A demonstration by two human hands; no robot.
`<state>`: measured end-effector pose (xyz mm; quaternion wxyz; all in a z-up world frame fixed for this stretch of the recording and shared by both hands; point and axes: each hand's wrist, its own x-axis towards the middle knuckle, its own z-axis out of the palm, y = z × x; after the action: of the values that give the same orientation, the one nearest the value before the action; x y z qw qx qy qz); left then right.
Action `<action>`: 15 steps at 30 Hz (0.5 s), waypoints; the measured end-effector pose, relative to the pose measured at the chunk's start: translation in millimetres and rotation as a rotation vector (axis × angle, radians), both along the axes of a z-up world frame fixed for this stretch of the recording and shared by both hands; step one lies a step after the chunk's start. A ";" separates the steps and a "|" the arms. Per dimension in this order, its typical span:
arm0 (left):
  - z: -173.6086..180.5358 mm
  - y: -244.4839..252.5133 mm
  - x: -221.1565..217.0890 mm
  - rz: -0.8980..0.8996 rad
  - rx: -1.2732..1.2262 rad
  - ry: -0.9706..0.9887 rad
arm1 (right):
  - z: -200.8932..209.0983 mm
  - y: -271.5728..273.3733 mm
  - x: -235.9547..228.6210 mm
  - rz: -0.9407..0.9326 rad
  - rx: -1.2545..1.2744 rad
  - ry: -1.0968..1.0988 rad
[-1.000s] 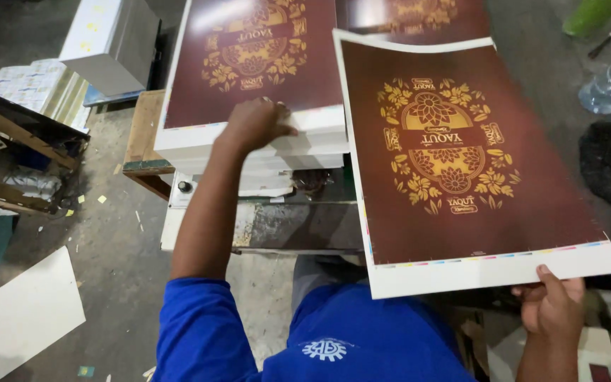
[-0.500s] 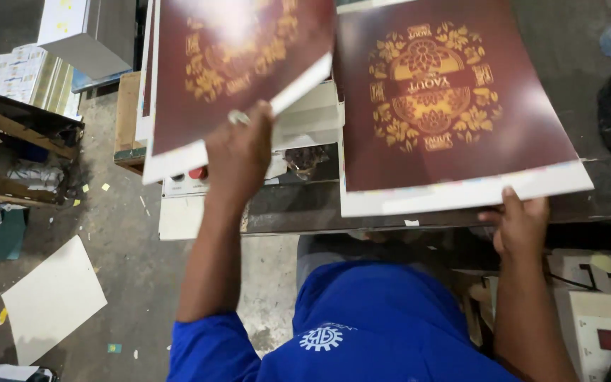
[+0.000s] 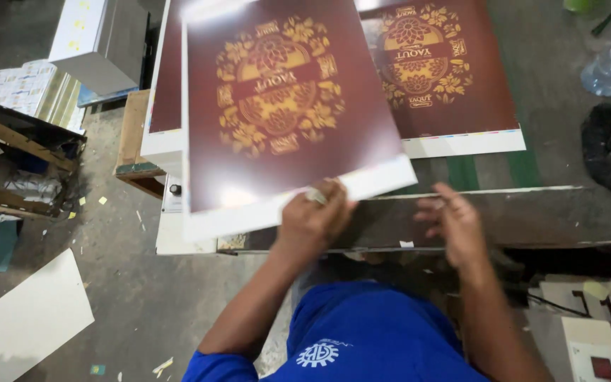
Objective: The person repeatedly picks up large, maroon-colored printed sheets with gold designs from a pile on a table and places them onto a stack. The camera is extremely shaky throughout the process, making the view unstable.
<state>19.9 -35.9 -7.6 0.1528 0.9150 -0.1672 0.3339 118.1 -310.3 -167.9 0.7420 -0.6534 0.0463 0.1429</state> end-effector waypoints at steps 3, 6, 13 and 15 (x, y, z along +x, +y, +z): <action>-43.2 -30.3 5.9 -0.089 0.054 0.077 | 4.7 29.0 -35.1 0.194 0.220 -0.108; -46.0 -49.2 15.3 -0.152 0.133 0.076 | 15.9 44.0 -31.5 0.162 0.403 -0.086; 13.6 27.8 56.1 0.070 0.255 0.372 | 14.2 -26.2 -13.0 -0.089 0.482 -0.125; -14.7 76.5 89.0 0.256 0.434 0.290 | 8.7 -55.5 -19.9 -0.212 0.447 -0.186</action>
<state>108.9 40.6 -22.2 -0.0677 0.9782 -0.0941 0.1725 98.2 -365.8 -159.2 0.8797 -0.4752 0.0133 0.0102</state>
